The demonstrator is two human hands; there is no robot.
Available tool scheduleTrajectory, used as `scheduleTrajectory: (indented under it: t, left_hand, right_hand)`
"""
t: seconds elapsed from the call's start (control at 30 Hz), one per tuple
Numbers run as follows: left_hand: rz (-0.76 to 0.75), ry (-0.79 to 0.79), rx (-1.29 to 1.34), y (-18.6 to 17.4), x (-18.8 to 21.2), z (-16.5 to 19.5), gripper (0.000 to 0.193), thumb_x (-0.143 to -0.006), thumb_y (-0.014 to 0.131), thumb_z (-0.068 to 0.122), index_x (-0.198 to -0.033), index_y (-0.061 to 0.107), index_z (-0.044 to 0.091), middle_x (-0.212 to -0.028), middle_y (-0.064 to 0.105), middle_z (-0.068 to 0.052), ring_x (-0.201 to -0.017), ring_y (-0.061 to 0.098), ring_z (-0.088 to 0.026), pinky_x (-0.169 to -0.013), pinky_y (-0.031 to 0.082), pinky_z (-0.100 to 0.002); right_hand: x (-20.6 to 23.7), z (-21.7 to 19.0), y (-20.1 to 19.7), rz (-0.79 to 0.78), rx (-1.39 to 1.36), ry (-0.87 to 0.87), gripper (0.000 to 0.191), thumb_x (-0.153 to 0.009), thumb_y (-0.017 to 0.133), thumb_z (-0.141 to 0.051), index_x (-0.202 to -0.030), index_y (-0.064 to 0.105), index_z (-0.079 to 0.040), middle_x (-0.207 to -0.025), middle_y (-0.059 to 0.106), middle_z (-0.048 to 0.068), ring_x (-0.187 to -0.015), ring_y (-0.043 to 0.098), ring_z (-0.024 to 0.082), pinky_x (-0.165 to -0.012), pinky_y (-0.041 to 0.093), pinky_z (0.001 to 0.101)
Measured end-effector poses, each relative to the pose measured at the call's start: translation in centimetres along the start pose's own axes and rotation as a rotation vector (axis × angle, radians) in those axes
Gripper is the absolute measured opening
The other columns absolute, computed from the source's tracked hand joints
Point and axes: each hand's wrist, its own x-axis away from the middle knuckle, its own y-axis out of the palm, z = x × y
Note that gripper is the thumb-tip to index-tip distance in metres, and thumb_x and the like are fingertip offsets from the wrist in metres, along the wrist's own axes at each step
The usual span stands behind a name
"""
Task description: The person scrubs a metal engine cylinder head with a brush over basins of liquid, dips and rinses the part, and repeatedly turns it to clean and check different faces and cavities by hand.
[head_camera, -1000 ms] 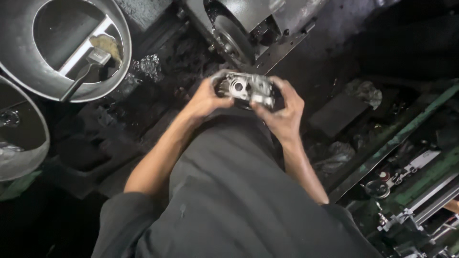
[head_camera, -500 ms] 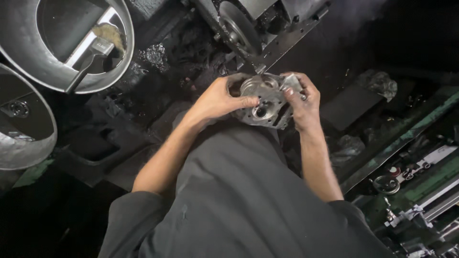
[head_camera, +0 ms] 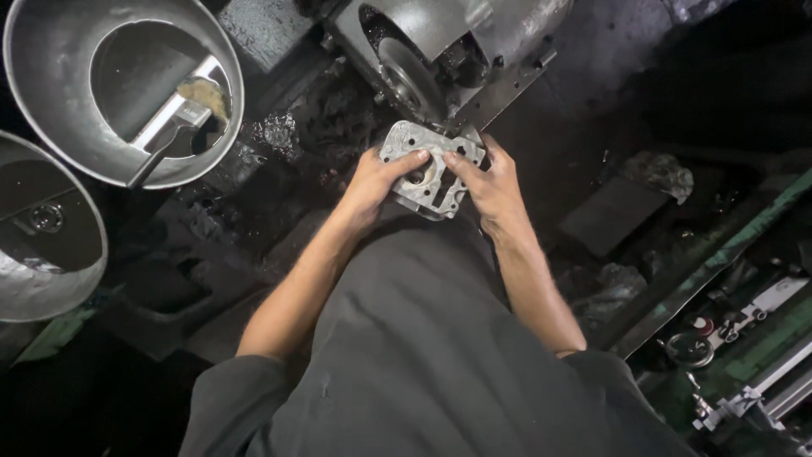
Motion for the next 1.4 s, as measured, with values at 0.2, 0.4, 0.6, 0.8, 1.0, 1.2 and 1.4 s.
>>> scheduleTrajectory:
  t: [0.2,0.4,0.6,0.8,1.0,1.2,1.4]
  left_hand:
    - [-0.02,0.042,-0.02,-0.2,-1.2,0.0,0.033,-0.087,0.081,0.014,-0.113,0.072,-0.003,-0.102,0.077,-0.01,-0.088,0.074,-0.017,-0.081,0.061,-0.033]
    - [-0.037,0.103,-0.117,-0.4,-1.9,-0.8,0.036,-0.084,0.083,0.016,-0.114,0.072,0.0,-0.105,0.077,-0.009,-0.092,0.073,-0.015,-0.084,0.06,-0.031]
    - [-0.046,0.043,-0.148,1.9,-2.6,-1.2,0.035,-0.084,0.083,0.018,-0.112,0.074,-0.001,-0.103,0.078,-0.008,-0.091,0.072,-0.016,-0.084,0.058,-0.032]
    - [-0.307,0.095,-0.29,4.0,-3.4,-0.9,0.064,-0.078,0.088,0.023,-0.131,0.064,-0.003,-0.121,0.071,-0.008,-0.11,0.064,-0.015,-0.101,0.051,-0.033]
    - [-0.606,0.07,-0.333,2.1,-2.3,-1.7,0.126,-0.062,0.1,0.023,-0.161,0.027,-0.004,-0.16,0.044,-0.014,-0.149,0.041,-0.021,-0.126,0.031,-0.035]
    - [-0.6,0.2,-0.406,-0.9,-0.8,-3.7,0.14,-0.063,0.101,0.031,-0.163,0.01,-0.003,-0.166,0.031,-0.013,-0.152,0.031,-0.021,-0.126,0.027,-0.036]
    - [-0.375,0.278,-0.086,-2.2,1.1,-4.8,0.119,-0.08,0.089,0.056,-0.163,0.026,-0.001,-0.16,0.045,-0.009,-0.149,0.042,-0.018,-0.127,0.034,-0.036]
  right_hand:
    - [-0.1,-0.3,0.2,0.022,0.06,-0.085,0.042,-0.09,0.08,-0.01,-0.126,0.065,0.004,-0.112,0.07,0.007,-0.102,0.064,0.012,-0.092,0.054,0.0288]
    - [-0.1,0.3,-0.6,0.01,0.071,-0.12,0.043,-0.091,0.079,-0.008,-0.128,0.062,0.004,-0.114,0.07,0.007,-0.103,0.065,0.012,-0.092,0.054,0.0284]
    - [0.2,0.4,-2.5,0.1,-0.036,-0.019,0.048,-0.09,0.077,-0.01,-0.133,0.061,0.002,-0.113,0.069,0.007,-0.1,0.065,0.012,-0.088,0.054,0.0288]
    - [2.7,-0.6,-6.7,0.133,-0.009,-0.213,0.057,-0.091,0.081,-0.016,-0.141,0.058,0.002,-0.123,0.065,0.008,-0.112,0.061,0.015,-0.102,0.05,0.0297]
    - [2.8,-0.1,-8.7,0.033,-0.441,-0.031,0.067,-0.086,0.076,-0.025,-0.141,0.053,0.006,-0.128,0.066,0.016,-0.118,0.066,0.028,-0.107,0.053,0.0404]
    - [1.0,1.9,-6.6,-0.125,-0.519,0.204,0.057,-0.091,0.066,-0.026,-0.138,0.055,0.005,-0.129,0.067,0.018,-0.116,0.068,0.028,-0.105,0.054,0.0408]
    - [-1.1,2.3,-3.0,-0.105,-0.53,0.429,0.039,-0.099,0.066,-0.03,-0.127,0.063,-0.002,-0.117,0.071,0.011,-0.107,0.069,0.025,-0.098,0.056,0.0415]
